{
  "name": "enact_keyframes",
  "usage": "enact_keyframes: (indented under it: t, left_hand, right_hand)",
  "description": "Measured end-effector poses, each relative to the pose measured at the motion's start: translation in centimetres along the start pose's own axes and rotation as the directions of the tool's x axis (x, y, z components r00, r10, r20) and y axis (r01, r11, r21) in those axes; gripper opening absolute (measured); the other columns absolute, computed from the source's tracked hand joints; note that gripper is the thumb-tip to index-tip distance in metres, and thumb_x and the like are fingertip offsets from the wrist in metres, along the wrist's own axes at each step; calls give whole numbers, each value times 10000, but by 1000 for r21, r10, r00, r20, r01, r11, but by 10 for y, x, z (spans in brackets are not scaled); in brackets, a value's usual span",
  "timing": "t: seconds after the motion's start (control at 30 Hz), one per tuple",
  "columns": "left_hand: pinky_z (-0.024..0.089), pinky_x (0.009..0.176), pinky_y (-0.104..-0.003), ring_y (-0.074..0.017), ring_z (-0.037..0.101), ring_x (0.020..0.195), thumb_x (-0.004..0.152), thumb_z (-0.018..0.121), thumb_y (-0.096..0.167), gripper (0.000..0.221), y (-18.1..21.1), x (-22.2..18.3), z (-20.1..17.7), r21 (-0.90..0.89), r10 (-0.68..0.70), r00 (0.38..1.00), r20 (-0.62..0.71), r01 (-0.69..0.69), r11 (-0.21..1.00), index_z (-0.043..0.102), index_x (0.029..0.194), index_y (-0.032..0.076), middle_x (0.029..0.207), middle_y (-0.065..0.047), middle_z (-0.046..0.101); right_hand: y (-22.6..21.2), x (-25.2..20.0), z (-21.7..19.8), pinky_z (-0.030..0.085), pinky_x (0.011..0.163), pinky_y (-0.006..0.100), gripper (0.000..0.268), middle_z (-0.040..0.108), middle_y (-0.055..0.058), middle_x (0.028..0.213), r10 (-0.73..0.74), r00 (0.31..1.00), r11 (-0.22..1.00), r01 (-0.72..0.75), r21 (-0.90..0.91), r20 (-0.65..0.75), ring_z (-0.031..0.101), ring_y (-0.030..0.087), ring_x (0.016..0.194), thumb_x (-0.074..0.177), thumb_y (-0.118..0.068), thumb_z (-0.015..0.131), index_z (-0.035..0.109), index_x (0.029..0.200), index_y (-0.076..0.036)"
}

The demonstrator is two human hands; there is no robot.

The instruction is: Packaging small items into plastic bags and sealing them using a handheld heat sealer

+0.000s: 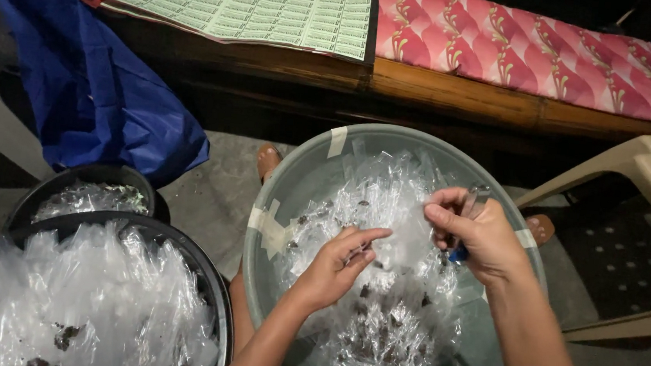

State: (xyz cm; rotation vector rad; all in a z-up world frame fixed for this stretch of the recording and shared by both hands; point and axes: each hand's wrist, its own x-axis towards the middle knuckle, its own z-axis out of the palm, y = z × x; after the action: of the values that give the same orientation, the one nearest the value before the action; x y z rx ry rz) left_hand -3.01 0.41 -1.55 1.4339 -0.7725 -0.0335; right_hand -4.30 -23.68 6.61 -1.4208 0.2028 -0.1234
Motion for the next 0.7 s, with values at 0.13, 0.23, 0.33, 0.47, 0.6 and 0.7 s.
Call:
enact_keyframes:
  t: [0.13,0.23,0.33,0.47,0.6,0.7]
  left_hand:
    - [517,804,-352,-200,618,866,1022,595,126,344,-10,2,-5,-14,-210,978,20,210,978,688,1353,135,961,-103,665]
    - [497,726,-312,-178,590,806,1070,515,303,370,-24,11,-15,-107,-301,954,-7,298,949,675,1347,115,986,-116,700]
    - [431,643,-254,-140,538,764,1081,409,464,532,-19,24,-15,-235,-308,951,-32,293,927,601,1373,63,1003,-125,692]
    - [357,617,-246,-135,500,788,1055,296,629,752,-8,40,-6,-359,-360,933,1,337,870,422,1491,29,1107,-157,650]
    - [333,639,-231,-127,483,835,1058,252,634,782,16,46,-1,-394,-359,932,39,345,852,331,1536,20,1175,-153,606]
    - [365,667,-265,-192,498,893,1026,228,679,847,30,46,2,-280,-351,931,97,364,888,226,1600,56,1273,-234,520]
  right_hand:
    - [-6,-4,10,488,431,295,205,648,156,756,-132,991,988,130,-85,-21,566,183,527,804,0,831,694,946,56]
    - [-10,-8,16,497,447,291,185,684,181,858,-218,975,965,222,-143,42,578,174,568,776,23,838,689,882,54]
    - [-11,-12,18,499,438,284,191,671,175,788,-210,972,961,224,-163,103,588,173,543,757,52,834,698,889,74]
    - [-10,-12,21,501,421,267,281,680,152,694,-142,973,967,175,-183,181,595,148,507,721,68,847,747,982,96]
    - [-16,-23,39,490,463,209,498,716,96,803,-34,965,975,89,-203,261,595,73,588,747,49,823,714,1233,49]
    - [-7,-24,44,501,457,185,549,739,78,825,5,959,967,68,-247,284,590,45,611,773,7,813,671,1302,42]
